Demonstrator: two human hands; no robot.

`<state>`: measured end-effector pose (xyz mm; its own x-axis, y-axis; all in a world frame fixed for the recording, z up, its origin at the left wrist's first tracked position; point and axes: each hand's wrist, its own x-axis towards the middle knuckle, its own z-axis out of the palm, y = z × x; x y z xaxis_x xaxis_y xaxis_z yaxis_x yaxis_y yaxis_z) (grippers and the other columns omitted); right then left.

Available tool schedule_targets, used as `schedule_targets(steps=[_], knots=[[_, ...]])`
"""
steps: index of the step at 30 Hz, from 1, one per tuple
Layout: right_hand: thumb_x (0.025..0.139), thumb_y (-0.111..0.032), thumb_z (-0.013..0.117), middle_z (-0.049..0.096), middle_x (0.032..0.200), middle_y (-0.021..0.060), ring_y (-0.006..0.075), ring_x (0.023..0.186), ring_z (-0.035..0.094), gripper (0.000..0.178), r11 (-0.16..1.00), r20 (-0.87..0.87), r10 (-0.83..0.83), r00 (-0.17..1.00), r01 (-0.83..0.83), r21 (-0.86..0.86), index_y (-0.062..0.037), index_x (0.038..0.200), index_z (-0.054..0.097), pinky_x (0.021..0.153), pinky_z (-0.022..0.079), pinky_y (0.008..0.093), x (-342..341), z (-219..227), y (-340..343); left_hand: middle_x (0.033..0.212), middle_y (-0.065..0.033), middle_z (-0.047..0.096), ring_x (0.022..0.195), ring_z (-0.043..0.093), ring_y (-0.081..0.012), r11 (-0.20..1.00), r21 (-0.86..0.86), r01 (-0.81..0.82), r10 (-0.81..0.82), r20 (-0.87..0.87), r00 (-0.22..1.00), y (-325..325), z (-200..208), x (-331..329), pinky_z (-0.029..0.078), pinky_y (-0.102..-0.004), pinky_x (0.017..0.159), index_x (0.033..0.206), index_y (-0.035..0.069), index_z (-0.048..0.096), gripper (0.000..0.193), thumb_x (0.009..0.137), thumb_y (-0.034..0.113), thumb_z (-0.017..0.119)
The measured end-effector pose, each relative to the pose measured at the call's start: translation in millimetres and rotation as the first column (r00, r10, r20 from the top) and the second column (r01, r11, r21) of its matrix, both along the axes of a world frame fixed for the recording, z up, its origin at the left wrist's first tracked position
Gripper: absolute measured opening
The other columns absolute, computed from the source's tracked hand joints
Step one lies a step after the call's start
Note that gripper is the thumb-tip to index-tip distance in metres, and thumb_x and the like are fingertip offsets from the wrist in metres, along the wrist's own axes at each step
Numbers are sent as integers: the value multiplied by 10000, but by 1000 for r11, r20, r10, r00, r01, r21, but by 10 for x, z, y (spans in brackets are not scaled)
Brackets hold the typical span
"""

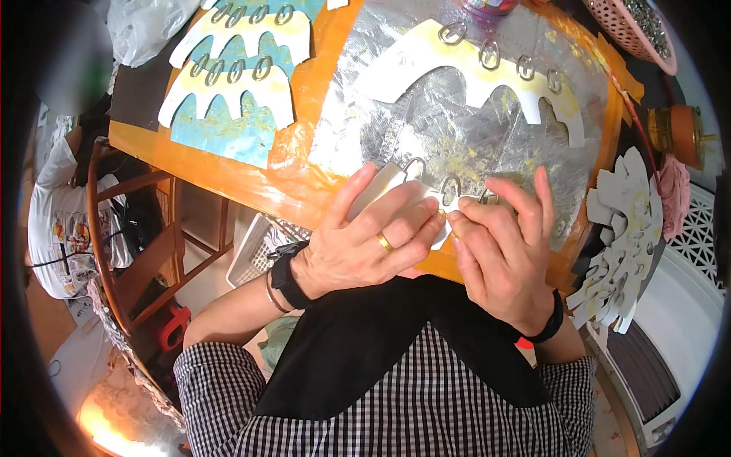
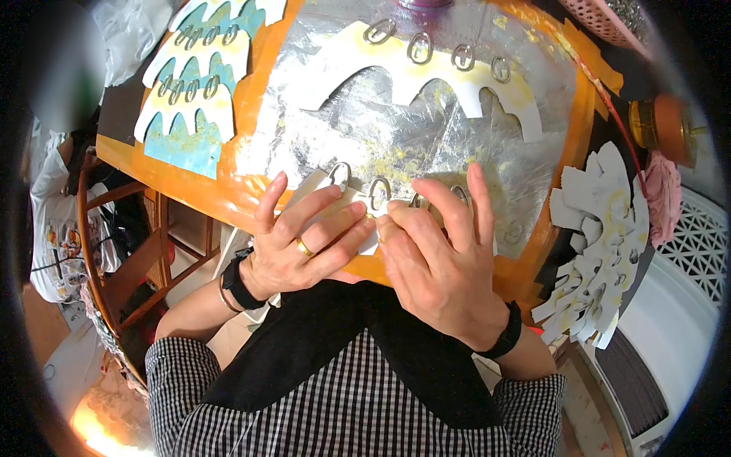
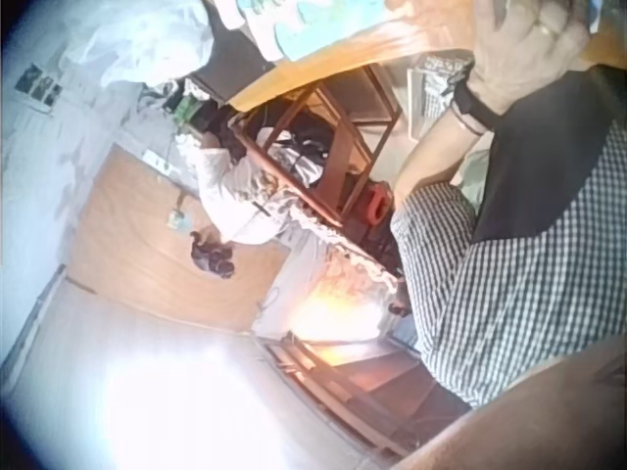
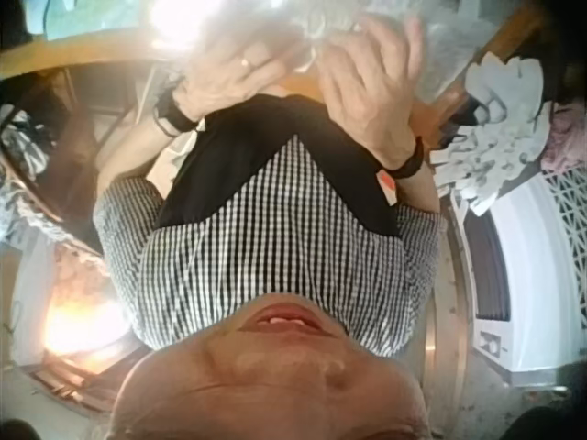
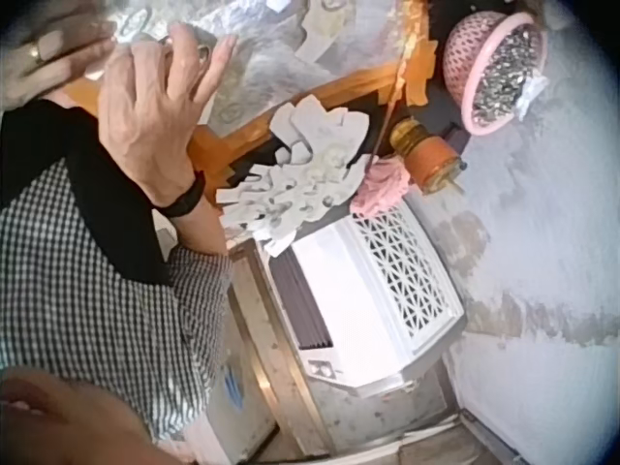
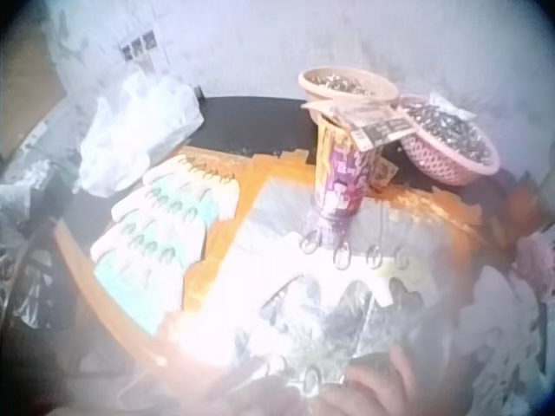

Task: Assembling and attaching buckles/fasteners to leather shoe upper components.

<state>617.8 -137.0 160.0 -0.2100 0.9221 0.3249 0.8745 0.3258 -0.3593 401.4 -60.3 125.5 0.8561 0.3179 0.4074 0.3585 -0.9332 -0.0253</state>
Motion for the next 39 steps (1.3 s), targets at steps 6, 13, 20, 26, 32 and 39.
schedule_targets(steps=[6, 13, 20, 26, 32, 39], knots=[[854, -93, 669, 637, 1179, 86, 361, 1234, 550, 223, 1000, 93, -12, 996, 14, -21, -10, 1056, 716, 1167, 249, 694, -57, 5, -101, 1161, 42, 669, 1225, 596, -234, 999, -23, -26, 27, 39, 999, -4, -38, 1, 271, -651, 1191, 1122, 268, 706, 496, 974, 659, 438], [846, -154, 738, 611, 1230, 80, 341, 1297, 516, 283, 999, 125, -19, 992, 24, -37, -10, 1087, 703, 1152, 290, 690, -82, 101, -140, 1309, -47, 597, 1415, 425, -386, 990, -142, -7, 6, -9, 1000, 25, 11, -25, 149, -757, 1165, 1196, 231, 662, 582, 969, 695, 392], [860, -214, 756, 550, 1349, 89, 375, 1409, 378, 440, 994, 167, -50, 985, 65, -84, -28, 1245, 651, 1182, 251, 672, -93, 121, -260, 1341, -81, 584, 1454, 384, -385, 979, -206, 5, -13, -36, 999, -48, 176, -25, 93, -701, 1209, 1322, 165, 601, 739, 850, 733, 586], [880, -196, 739, 530, 1387, 104, 385, 1424, 366, 428, 997, 29, -58, 998, 59, -56, -31, 1265, 648, 1203, 259, 620, -110, 91, -339, 1356, -71, 594, 1442, 420, -339, 937, -344, 64, -69, -3, 998, 32, 368, -41, 81, -677, 1227, 1373, 48, 543, 878, 793, 686, 708], [900, -186, 718, 544, 1368, 119, 375, 1441, 363, 397, 998, 136, 41, 990, -32, -63, -48, 1266, 651, 1207, 269, 593, -21, 137, -280, 1313, -78, 594, 1383, 450, -343, 970, -238, 53, -67, -50, 996, 35, 368, -20, 135, -666, 1232, 1249, 141, 665, 643, 831, 627, 701], [888, -153, 733, 586, 1256, 113, 358, 1243, 514, 366, 992, -96, -106, 990, 112, 57, -71, 1238, 662, 1051, 417, 463, 296, 195, -41, 1389, -150, 489, 1293, 481, -392, 885, -465, 23, 108, 253, 962, 51, 282, 41, 385, -515, 1118, 1209, 68, 636, 449, 842, 271, 798]])
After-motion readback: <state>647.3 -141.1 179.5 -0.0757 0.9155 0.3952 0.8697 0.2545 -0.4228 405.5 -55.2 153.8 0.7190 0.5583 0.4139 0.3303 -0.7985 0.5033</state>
